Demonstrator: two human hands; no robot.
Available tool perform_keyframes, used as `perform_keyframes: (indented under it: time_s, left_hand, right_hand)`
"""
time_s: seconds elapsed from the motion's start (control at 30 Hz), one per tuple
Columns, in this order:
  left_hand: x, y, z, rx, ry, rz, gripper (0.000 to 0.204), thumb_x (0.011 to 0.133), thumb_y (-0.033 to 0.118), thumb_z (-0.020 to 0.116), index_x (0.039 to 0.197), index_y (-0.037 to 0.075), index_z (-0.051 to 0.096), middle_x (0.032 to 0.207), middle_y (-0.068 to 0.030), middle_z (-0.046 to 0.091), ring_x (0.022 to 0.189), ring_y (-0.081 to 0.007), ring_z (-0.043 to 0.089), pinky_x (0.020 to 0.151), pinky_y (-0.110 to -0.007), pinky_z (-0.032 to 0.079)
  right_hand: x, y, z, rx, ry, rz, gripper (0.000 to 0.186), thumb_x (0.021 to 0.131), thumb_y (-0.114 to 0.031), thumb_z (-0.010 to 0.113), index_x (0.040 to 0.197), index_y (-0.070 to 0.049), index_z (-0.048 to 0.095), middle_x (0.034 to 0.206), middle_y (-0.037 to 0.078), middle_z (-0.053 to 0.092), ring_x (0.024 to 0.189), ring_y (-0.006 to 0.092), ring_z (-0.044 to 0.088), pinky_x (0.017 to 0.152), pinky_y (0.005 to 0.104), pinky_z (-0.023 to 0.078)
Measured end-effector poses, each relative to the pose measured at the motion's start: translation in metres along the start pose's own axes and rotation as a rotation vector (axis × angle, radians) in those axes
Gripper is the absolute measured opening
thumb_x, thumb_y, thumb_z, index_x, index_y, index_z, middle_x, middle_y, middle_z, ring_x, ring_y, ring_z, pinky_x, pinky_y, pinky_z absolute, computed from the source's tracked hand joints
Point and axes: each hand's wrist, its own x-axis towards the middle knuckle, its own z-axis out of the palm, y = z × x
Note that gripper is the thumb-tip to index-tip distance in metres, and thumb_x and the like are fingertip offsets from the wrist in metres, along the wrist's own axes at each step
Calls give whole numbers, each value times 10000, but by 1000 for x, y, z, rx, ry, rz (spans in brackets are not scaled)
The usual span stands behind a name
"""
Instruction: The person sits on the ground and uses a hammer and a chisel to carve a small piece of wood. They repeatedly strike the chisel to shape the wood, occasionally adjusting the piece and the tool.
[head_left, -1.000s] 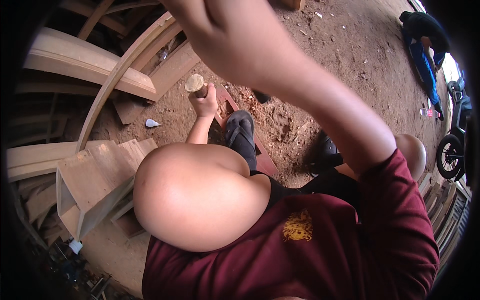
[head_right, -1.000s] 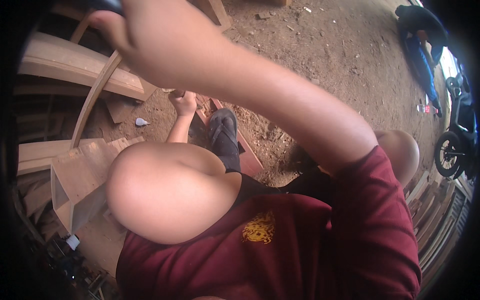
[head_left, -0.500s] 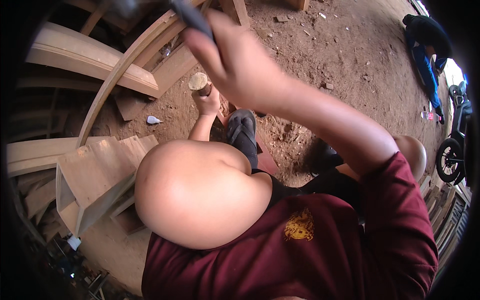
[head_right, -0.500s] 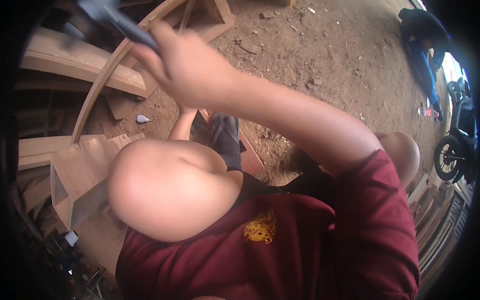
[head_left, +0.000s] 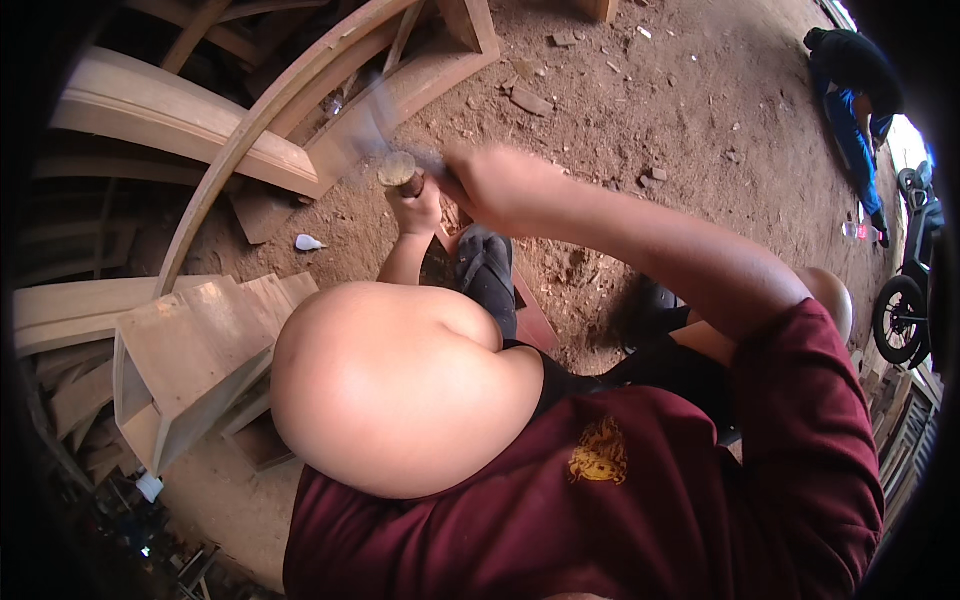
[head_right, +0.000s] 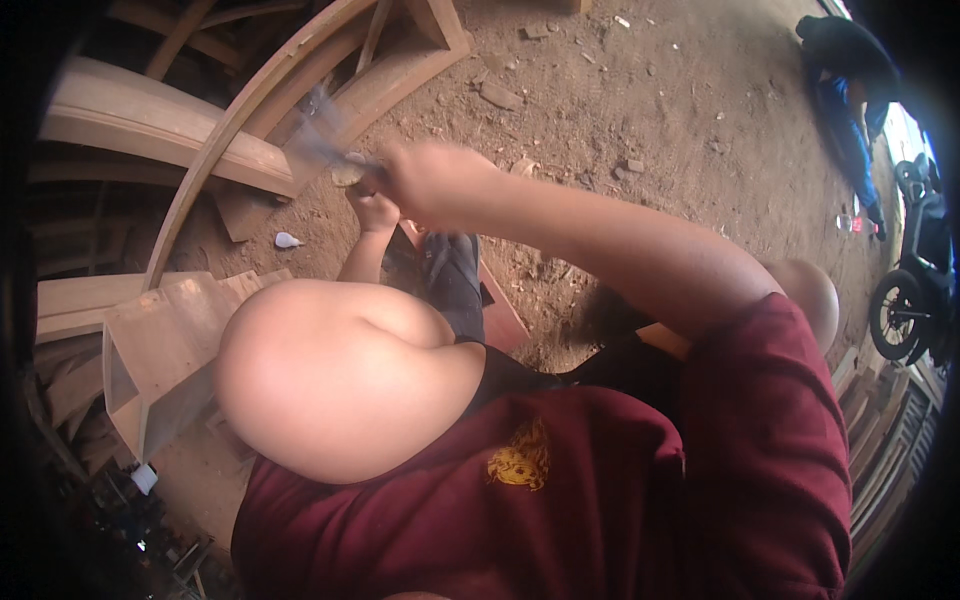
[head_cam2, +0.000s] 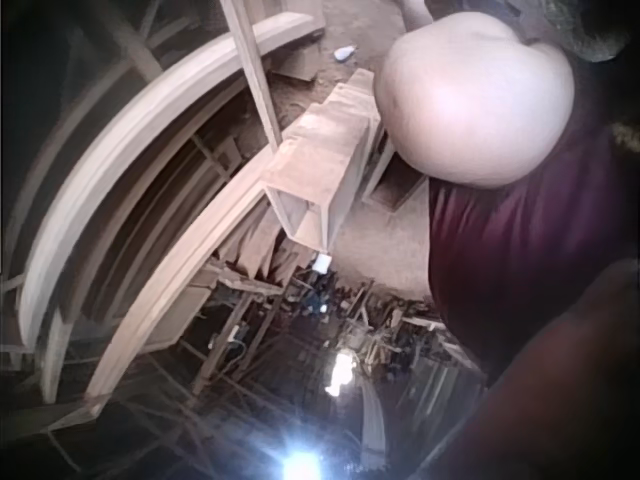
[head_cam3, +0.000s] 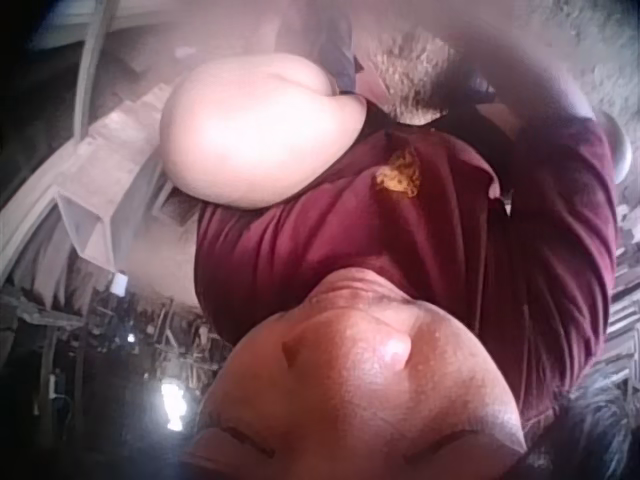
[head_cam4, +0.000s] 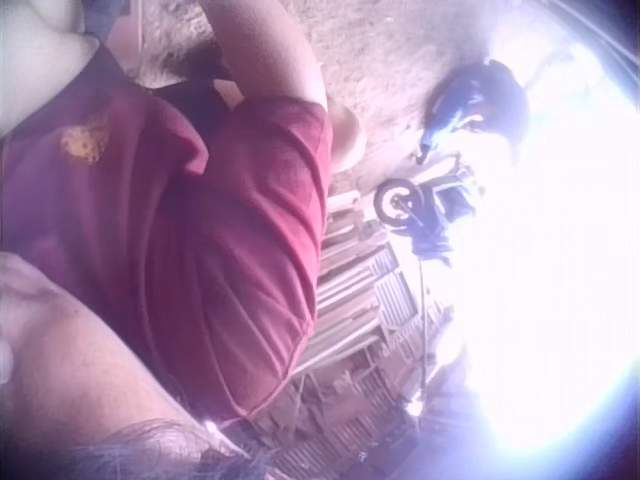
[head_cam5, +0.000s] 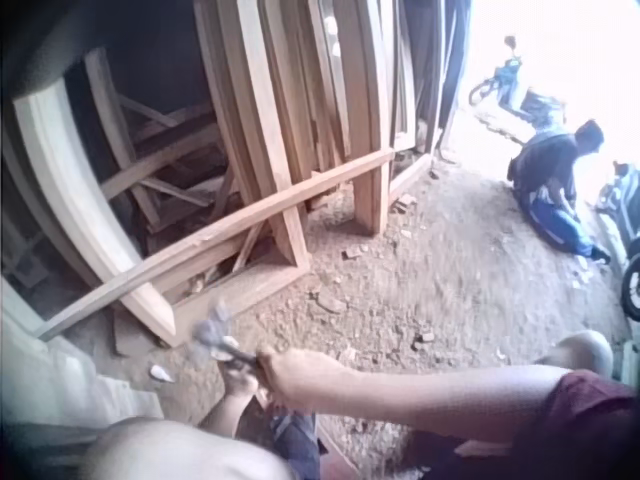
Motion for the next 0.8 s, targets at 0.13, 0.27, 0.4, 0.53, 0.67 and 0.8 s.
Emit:
perform_keyframes:
  time_s: [0.13,0.27,0.4,0.53,0.67,0.8]
  left_hand:
    - [-4,-3,0,73,-18,48,334,893,317,649,729,28,616,667,-78,651,635,-212,648,595,-370,489]
    - [-5,-6,-7,133,-123,-66,140,841,81,654,757,16,562,736,-11,620,656,-120,563,609,-329,458]
    - [-4,-6,-3,189,-34,-109,126,835,85,657,777,8,576,725,-19,613,671,-148,578,622,-350,467]
    - [-9,-1,4,-43,-47,-31,73,825,76,658,829,17,614,727,-35,622,720,-179,622,698,-366,504]
    - [-12,-6,0,105,-65,13,144,871,119,680,904,-17,645,799,-12,657,749,-102,614,703,-312,507]
    - [-12,-18,1,-41,-69,-96,188,872,130,695,975,-18,639,814,-4,641,789,-90,603,712,-301,499]
  right_hand:
    - [-4,15,5,158,-64,-29,423,1047,-395,469,1001,7,594,711,216,639,675,380,667,626,484,502]
    - [-19,-12,-33,347,377,-357,404,1048,-377,477,944,4,564,667,182,608,616,334,638,587,446,492]
    - [-8,-8,-3,339,300,-207,380,1037,-367,491,954,-6,575,760,227,654,690,384,667,603,478,506]
    - [1,21,7,93,-42,-30,421,1046,-386,457,1008,5,610,731,213,648,727,396,667,694,488,521]
    - [-20,-4,-29,349,259,-270,412,1053,-374,458,980,9,592,668,181,599,659,380,634,639,462,498]
    - [-19,-13,-23,436,458,-340,412,1042,-385,481,1018,17,567,674,192,600,669,393,641,627,463,497]
